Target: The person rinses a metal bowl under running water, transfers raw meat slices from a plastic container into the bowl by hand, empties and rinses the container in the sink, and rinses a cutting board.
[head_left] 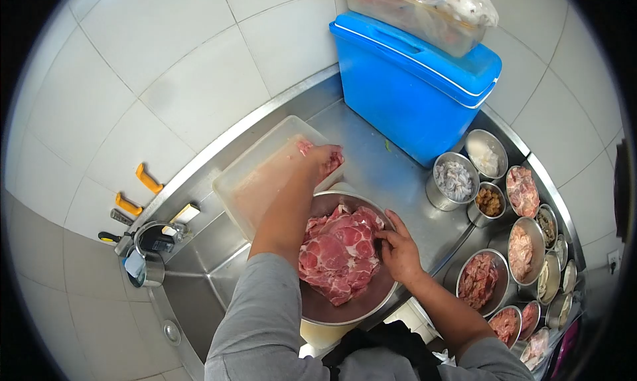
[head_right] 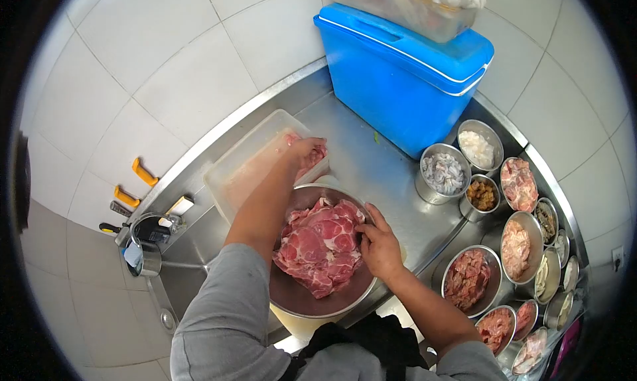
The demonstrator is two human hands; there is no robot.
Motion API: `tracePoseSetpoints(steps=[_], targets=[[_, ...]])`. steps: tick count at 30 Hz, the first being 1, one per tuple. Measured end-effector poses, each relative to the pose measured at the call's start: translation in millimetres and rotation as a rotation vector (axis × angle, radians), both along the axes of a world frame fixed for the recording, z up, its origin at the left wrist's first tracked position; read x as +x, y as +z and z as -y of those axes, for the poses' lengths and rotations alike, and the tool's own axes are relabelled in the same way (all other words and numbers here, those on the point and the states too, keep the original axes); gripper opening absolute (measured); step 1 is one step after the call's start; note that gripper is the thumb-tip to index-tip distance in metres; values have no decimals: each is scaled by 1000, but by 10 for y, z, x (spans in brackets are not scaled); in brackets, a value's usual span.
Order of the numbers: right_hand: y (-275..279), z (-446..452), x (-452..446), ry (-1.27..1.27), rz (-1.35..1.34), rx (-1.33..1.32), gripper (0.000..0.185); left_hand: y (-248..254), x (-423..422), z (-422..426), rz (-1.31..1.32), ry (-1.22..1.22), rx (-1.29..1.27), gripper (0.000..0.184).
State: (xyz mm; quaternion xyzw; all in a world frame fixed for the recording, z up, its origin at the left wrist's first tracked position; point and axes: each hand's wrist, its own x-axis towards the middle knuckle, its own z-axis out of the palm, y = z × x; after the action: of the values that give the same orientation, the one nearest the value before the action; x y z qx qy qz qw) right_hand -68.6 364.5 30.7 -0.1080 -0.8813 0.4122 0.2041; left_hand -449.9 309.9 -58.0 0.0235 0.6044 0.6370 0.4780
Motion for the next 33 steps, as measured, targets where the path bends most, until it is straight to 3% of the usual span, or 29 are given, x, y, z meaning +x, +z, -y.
tracePoseSetpoints(steps=[3, 4, 6, 7, 11, 14, 16, 17, 19, 20, 23, 25, 26, 28, 30, 31, 33], targets=[[-28, 11, -1, 8, -16, -18, 25, 145, -44, 292, -178, 126, -143, 26], [-50, 8, 1, 7, -35, -15, 25, 149, -123, 483, -523, -5, -387, 35], [-48, -16, -13, 0, -63, -8, 25, 161, -344, 851, -976, -442, -830, 52], [-31, -16, 3, 14, -23, -20, 25, 209, -399, 1002, -1067, -755, -1030, 60], [-32, -30, 2, 34, 11, -3, 24, 64, -437, 1283, -1066, -529, -1035, 71], [-56, -21, -8, 28, 21, -12, 24, -50, -262, 972, -1375, -129, -737, 77], [-34, 10, -17, 16, 11, -8, 23, 34, -50, 682, -1329, -302, -883, 76], [-17, 1, -15, 7, 8, -10, 22, 43, -83, 624, -1332, -298, -872, 76], [-39, -3, 9, 6, 34, -40, 23, 19, -104, 625, -1334, -722, -756, 64], [-54, 5, -10, 7, 47, -78, 23, 47, -202, 663, -1319, -711, -766, 64], [-64, 4, -23, 8, 22, -17, 23, 125, -258, 894, -992, -908, -1052, 44], [-18, 4, -19, 14, 23, -47, 23, 319, 16, 970, -712, -516, -719, 34], [-10, 21, -15, 10, 28, -82, 24, 252, 149, 1004, -716, -518, -724, 34], [-27, 16, -20, 8, 34, -77, 24, -44, 339, 1111, -1728, -557, -545, 36], [-38, 16, -10, 14, 39, -67, 24, 7, 259, 1156, -1699, -627, -623, 40], [-42, 18, -8, 17, 37, -56, 25, 636, 462, 1188, -1375, -705, -776, 42], [-47, -2, -2, 27, 38, -42, 25, 779, 400, 1331, -1035, -755, -904, 45]])
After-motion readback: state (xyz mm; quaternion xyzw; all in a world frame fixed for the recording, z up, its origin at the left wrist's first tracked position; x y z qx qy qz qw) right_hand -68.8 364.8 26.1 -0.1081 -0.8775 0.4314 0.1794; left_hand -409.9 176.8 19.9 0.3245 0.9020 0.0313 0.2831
